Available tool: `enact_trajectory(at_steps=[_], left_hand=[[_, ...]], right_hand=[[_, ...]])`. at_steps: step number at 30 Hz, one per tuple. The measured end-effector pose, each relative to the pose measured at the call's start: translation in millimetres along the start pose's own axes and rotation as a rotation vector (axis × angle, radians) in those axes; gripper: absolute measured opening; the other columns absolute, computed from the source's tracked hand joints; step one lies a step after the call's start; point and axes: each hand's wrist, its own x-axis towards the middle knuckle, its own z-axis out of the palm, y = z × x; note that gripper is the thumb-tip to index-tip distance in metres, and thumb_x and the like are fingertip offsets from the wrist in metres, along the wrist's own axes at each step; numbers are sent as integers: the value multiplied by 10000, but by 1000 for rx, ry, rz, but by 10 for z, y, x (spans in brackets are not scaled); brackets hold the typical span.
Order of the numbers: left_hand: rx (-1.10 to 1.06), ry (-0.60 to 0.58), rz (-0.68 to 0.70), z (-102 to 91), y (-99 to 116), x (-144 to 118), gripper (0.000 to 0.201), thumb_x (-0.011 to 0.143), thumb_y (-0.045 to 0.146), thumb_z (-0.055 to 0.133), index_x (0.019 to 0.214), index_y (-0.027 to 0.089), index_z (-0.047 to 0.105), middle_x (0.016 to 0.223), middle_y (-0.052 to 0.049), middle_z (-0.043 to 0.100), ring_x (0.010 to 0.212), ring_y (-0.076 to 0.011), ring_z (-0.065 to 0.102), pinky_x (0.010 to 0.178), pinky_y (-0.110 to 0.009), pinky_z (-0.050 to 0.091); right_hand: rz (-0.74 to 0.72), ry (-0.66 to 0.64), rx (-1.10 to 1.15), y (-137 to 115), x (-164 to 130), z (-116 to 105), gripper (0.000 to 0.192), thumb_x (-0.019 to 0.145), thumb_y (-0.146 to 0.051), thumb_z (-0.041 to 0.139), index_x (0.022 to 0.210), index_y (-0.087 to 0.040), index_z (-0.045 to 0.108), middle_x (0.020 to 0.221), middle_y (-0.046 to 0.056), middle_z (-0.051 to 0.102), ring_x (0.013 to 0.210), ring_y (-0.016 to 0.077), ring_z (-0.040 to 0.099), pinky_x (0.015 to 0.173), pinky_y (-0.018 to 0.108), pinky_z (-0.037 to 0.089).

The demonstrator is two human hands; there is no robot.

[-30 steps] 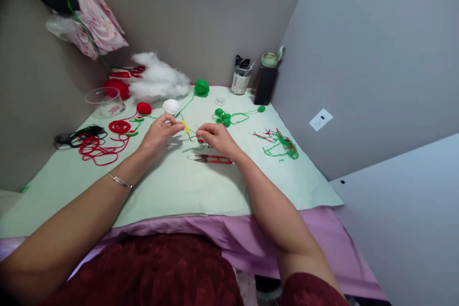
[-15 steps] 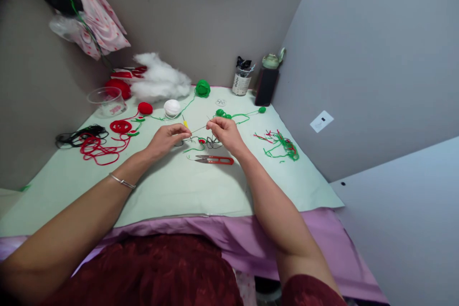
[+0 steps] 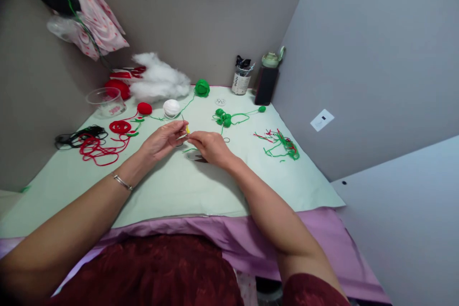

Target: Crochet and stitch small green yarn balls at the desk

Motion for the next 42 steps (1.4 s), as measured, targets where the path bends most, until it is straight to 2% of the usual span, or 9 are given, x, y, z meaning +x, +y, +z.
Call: enact_trajectory(at_steps=[2,5,9,13,20,27,30,35,42], left_hand=[[243,-2,90,18,-60,-13,198,763,376,791,821,187,779,810,-26,677,811,-167,599,828,-293,484],[612,-55,303,32,-123,-40,178,818,373,718,788,214,792,833,-40,691,857,-207,605,848,-312,453],[762,-153,402,30,-144,-59,201,869,368,661,822,235,803,872,-48,700,865,-216,623,849,-323,446],[719,-93,401,26,-137,-34,143,791,356,744,758,226,795,843,-53,719,863,-225,632,860,-340,446],[688,36,372,12,-95,1,155,688,341,803,665,204,735,774,-19,654,817,-199,591,881,-350,427],[431,-17,158,-33,-124,28,235,663,336,839,695,182,664,970,-38,702,926,-188,622,878,-329,418],[294,-47,101,0,-116,14,269,680,350,835,717,175,635,942,-52,735,935,-184,645,866,-316,424],[236,31,113,26,-68,10,340,660,368,846,706,178,569,750,0,678,683,-121,572,679,-272,406],[204,156,195,-82,71,67,392,614,304,857,762,196,511,745,25,639,698,-120,579,650,-254,427]], right_hand=[[-16,-23,31,-41,-10,13,242,958,-324,539,891,-177,718,758,15,660,646,116,481,653,242,352],[59,2,149,-28,6,-68,263,943,-350,549,874,-159,715,641,-11,572,585,106,436,605,242,338],[191,65,334,75,58,-211,275,884,-382,578,759,-150,659,556,-35,472,530,94,372,538,246,300],[260,71,439,120,90,-234,289,841,-422,615,746,-150,643,519,-52,427,506,86,347,506,244,275],[259,62,467,121,84,-212,323,834,-455,631,770,-139,650,505,-63,412,490,75,326,486,238,258],[265,-33,407,109,66,-213,328,859,-449,599,738,-145,612,532,-53,437,501,73,331,494,242,255],[248,-59,391,101,68,-195,335,873,-446,590,722,-147,600,544,-53,432,508,72,327,501,244,250],[227,-80,378,94,67,-204,328,880,-440,582,754,-140,618,558,-58,400,518,73,298,497,247,229],[213,-71,356,64,69,-292,329,876,-437,586,742,-138,615,581,-53,368,548,77,273,510,253,216]])
